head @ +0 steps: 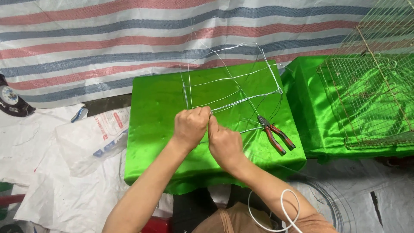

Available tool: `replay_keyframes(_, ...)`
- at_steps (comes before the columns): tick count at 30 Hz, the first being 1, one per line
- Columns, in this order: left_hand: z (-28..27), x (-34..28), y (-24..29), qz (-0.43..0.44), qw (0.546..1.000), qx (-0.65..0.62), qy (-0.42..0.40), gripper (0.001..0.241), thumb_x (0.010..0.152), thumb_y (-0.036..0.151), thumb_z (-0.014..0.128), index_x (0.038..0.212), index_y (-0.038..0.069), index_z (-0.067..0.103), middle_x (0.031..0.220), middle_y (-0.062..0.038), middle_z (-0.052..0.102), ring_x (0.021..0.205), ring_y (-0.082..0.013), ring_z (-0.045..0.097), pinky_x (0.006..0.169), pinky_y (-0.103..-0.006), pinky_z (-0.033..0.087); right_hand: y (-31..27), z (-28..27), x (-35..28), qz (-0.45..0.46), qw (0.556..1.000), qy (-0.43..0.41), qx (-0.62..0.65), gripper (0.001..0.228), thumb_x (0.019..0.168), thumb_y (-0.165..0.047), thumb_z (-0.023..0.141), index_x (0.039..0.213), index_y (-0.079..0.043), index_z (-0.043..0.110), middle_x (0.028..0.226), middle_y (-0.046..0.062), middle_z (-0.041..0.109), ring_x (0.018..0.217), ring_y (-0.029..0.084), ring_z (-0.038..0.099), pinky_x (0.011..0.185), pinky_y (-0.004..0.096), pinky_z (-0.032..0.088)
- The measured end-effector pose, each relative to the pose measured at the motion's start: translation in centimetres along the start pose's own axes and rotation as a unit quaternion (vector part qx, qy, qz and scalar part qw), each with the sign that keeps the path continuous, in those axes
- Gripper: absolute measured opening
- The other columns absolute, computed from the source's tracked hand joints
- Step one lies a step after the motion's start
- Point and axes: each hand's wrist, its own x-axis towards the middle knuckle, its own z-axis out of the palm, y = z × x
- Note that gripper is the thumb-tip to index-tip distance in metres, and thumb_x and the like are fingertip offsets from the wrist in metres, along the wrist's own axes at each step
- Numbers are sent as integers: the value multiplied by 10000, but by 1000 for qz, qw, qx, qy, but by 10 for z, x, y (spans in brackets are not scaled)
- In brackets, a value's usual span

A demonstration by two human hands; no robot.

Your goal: Assembling a metal wire frame by bending wires and using pliers to cut and secure them.

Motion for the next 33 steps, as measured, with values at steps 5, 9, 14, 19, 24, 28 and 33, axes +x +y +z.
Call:
replay_keyframes(5, -9, -4, -17, -85, 986, -106, -96, 139, 972, 208, 630, 907, 124, 719, 569, -7, 609, 500, -156, 663, 482, -279, 558, 8, 44, -19, 157, 888, -60, 427, 251, 1032, -65, 473, 1201, 8, 643, 490, 107, 564, 426, 251, 568, 449, 372, 478)
replay_keyframes(9, -12, -5, -27, -117, 959, -213, -143, 175, 1001, 187, 644, 941, 78, 768, 600, -66, 676, 528, -244, 695, 488, -357, 568, 13, 70, -34, 283, 628, -81, 720, 252, 1059, -64, 458, 1152, -3, 684, 407, 0, 426, 361, 75, 387, 390, 186, 335)
replay_keyframes(14, -16, -1, -23, -197, 916, -293, -192, 131, 964, 191, 692, 1014, 123, 793, 740, -87, 757, 664, -301, 747, 583, -420, 590, 21, 85, -38, 340, 522, -122, 773, 242, 1079, -120, 474, 1209, -31, 659, 453, 6, 450, 339, 78, 375, 338, 205, 334)
replay_keyframes(19, -37, 12, -29, -243, 877, -303, -283, 198, 935, 145, 709, 1110, 132, 800, 885, -93, 795, 752, -314, 771, 693, -417, 603, 11, 87, -43, 359, 459, -116, 804, 223, 1092, -164, 500, 1200, -37, 649, 503, 26, 512, 356, 70, 420, 350, 194, 355)
replay_keyframes(24, -53, 16, -26, -232, 884, -273, -299, 351, 963, 104, 652, 1304, 137, 724, 938, -149, 794, 701, -352, 756, 668, -464, 593, 65, 68, -81, 266, 719, -140, 627, 327, 1052, -189, 534, 1268, -27, 717, 1171, 235, 716, 1139, 350, 687, 998, 504, 527)
replay_keyframes(28, -59, 23, -23, -233, 875, -281, -319, 322, 1011, 100, 568, 1280, 162, 735, 1082, -108, 791, 897, -309, 770, 851, -450, 603, 182, 97, -152, 248, 959, -48, 132, 84, 921, -255, 766, 997, -220, 773, 1027, 28, 735, 1072, 266, 671, 960, 397, 524)
replay_keyframes(33, -52, 24, -22, -273, 852, -291, -339, 322, 1033, 115, 541, 1304, 149, 709, 1165, -101, 769, 975, -284, 762, 955, -476, 573, 220, 91, -171, 384, 893, -230, -32, 309, 881, -426, 788, 1049, -168, 760, 1258, 74, 633, 1159, 360, 589, 868, 516, 573)
